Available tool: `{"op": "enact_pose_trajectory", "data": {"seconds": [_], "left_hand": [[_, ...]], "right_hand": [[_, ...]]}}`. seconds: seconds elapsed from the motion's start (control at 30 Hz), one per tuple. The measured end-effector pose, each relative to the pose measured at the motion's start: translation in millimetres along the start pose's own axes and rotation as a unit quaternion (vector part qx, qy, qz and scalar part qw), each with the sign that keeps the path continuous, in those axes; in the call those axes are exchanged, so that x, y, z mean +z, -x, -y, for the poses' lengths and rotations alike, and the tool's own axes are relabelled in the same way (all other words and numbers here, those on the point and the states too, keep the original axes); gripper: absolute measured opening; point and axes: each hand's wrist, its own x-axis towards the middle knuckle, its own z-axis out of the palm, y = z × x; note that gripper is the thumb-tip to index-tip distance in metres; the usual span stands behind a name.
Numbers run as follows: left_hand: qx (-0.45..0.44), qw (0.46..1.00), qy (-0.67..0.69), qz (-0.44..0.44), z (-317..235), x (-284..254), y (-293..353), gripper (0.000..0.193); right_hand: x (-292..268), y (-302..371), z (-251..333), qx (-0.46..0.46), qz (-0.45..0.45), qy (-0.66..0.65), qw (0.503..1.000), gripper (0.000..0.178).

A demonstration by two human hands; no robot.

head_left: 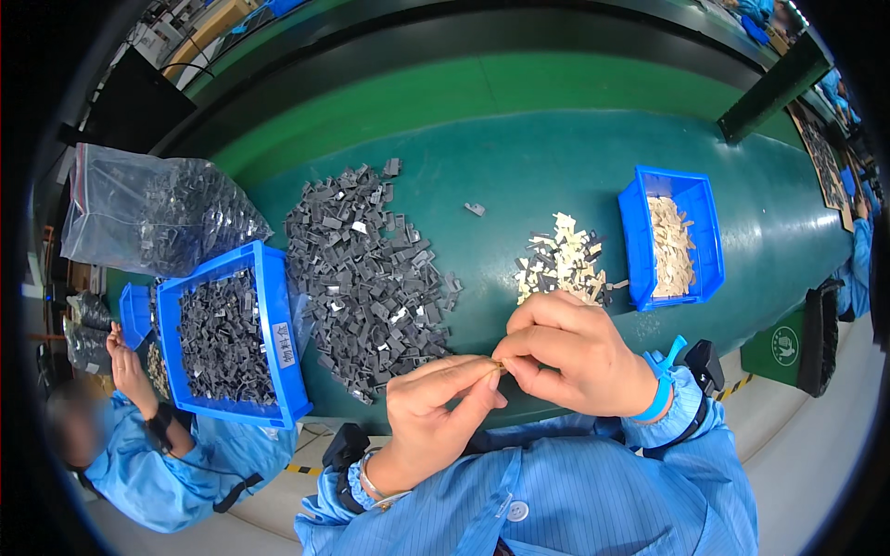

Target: Assemble small plastic and rubber components into sub-assemblies at a factory workstation.

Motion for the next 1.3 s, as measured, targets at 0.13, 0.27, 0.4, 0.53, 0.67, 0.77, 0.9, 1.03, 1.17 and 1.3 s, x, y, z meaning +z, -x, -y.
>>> {"op": "enact_pose_trajectory", "data": {"seconds": [0.13,0.27,0.4,0.53,0.67,0.77,0.9,1.03,1.17,1.3], "left_hand": [[-0.038,0.996,0.073,-0.02,1.4,0.8,0.8,0.01],[-0.019,0.998,0.053,0.008,0.7,-1.4,-0.7,0.011],[-0.078,0.988,0.132,0.009,-0.6,-2.4,0.0,0.011],[-0.134,0.966,0.221,-0.025,1.7,-2.4,0.5,0.013],[-0.125,0.969,0.205,-0.056,0.4,-0.8,0.3,0.015],[-0.108,0.973,0.193,-0.061,0.7,1.2,-0.1,0.015],[-0.124,0.977,0.16,-0.065,-1.1,2.5,-0.2,0.014],[-0.108,0.972,0.198,-0.065,-1.7,-1.1,-3.9,0.01],[-0.081,0.983,0.158,-0.049,6.3,-8.3,-2.6,0.009],[-0.06,0.979,0.17,-0.092,8.4,-6.2,-2.7,0.01]], "right_hand": [[-1.0,-2.7,5.3,0.019,-0.011,-0.046,0.999,0.007],[-2.5,-1.2,1.4,0.035,0.015,-0.089,0.995,0.007],[-2.6,-0.3,-5.2,0.146,-0.013,-0.228,0.963,0.006],[0.4,5.4,-2.7,0.296,-0.071,-0.465,0.831,0.011],[10.9,8.8,5.1,0.317,-0.059,-0.523,0.789,0.012],[14.3,8.6,9.0,0.323,-0.055,-0.533,0.78,0.011],[17.2,8.5,10.7,0.304,-0.073,-0.526,0.791,0.011],[12.9,9.9,7.2,0.294,-0.025,-0.492,0.819,0.008],[9.2,5.4,8.4,0.322,0.02,-0.465,0.824,0.009],[13.7,6.6,3.7,0.333,-0.021,-0.491,0.805,0.01]]}}
